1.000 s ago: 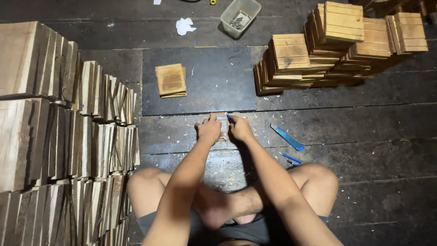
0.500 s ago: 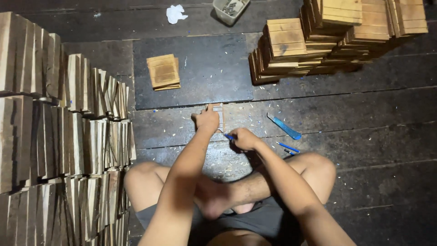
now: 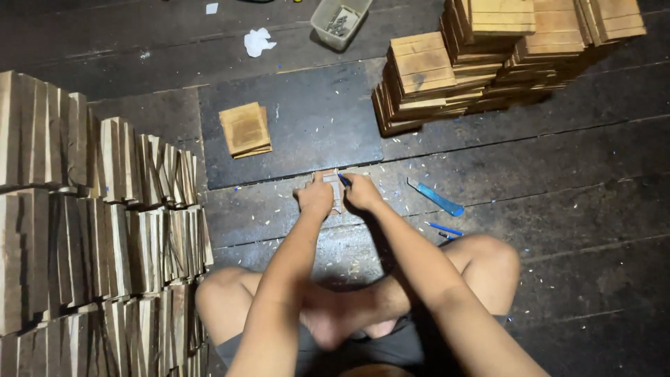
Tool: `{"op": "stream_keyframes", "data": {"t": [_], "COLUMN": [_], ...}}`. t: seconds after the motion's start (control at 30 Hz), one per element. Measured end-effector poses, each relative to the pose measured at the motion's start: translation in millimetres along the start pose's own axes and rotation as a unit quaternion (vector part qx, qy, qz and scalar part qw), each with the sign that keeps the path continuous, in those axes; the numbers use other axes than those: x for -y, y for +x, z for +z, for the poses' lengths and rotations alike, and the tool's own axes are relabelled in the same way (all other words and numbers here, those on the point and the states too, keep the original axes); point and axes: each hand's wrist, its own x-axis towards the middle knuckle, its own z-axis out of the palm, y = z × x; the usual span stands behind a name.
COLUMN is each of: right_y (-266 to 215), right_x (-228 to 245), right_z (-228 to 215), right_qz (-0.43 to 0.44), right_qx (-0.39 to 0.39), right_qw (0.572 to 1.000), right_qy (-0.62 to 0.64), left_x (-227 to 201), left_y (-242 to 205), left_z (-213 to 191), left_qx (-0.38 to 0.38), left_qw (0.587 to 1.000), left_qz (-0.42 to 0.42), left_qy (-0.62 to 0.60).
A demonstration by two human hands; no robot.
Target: Marking small wooden blocks with a pen and template for future cutting.
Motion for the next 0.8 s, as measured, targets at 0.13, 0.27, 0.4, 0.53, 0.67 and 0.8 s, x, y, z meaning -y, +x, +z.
{"op": "stream_keyframes", "data": {"t": [0.13, 0.27, 0.4, 0.53, 0.67, 0.8], "right_y": [9.5, 4.7, -31.1, -105.8, -123.1, -34.4], "right_x": [-1.7, -1.7, -1.5, 32.3, 75.3, 10.3], "right_z": [5.5, 2.6, -5.6, -32.8, -75.0, -23.0], "right_qz": [0.017, 0.017, -0.007, 0.001, 0.021, -0.016], "right_qx": [-0.005, 0.001, 0.074, 0.133, 0.115, 0.025], "right_qw": [1.000, 1.000, 0.997, 0.990, 0.993, 1.000], "right_qy": [-0.011, -0.003, -0.026, -0.047, 0.019, 0.008], "left_x": [-1.4, -0.9, 2.6, -2.5, -7.1, -10.5], "left_y": [6.2, 10.6, 20.3, 9.3, -4.6, -12.8], "left_z": [-0.7, 0.9, 10.7, 1.6, -15.6, -24.4], "left_qx": [0.000, 0.002, 0.005, 0.003, 0.001, -0.002], "left_qw": [1.000, 1.000, 1.000, 1.000, 1.000, 1.000], "left_qz": [0.003, 0.001, 0.001, 0.000, -0.005, -0.002], "left_qy": [-0.003, 0.003, 0.009, 0.004, 0.009, 0.012]}}
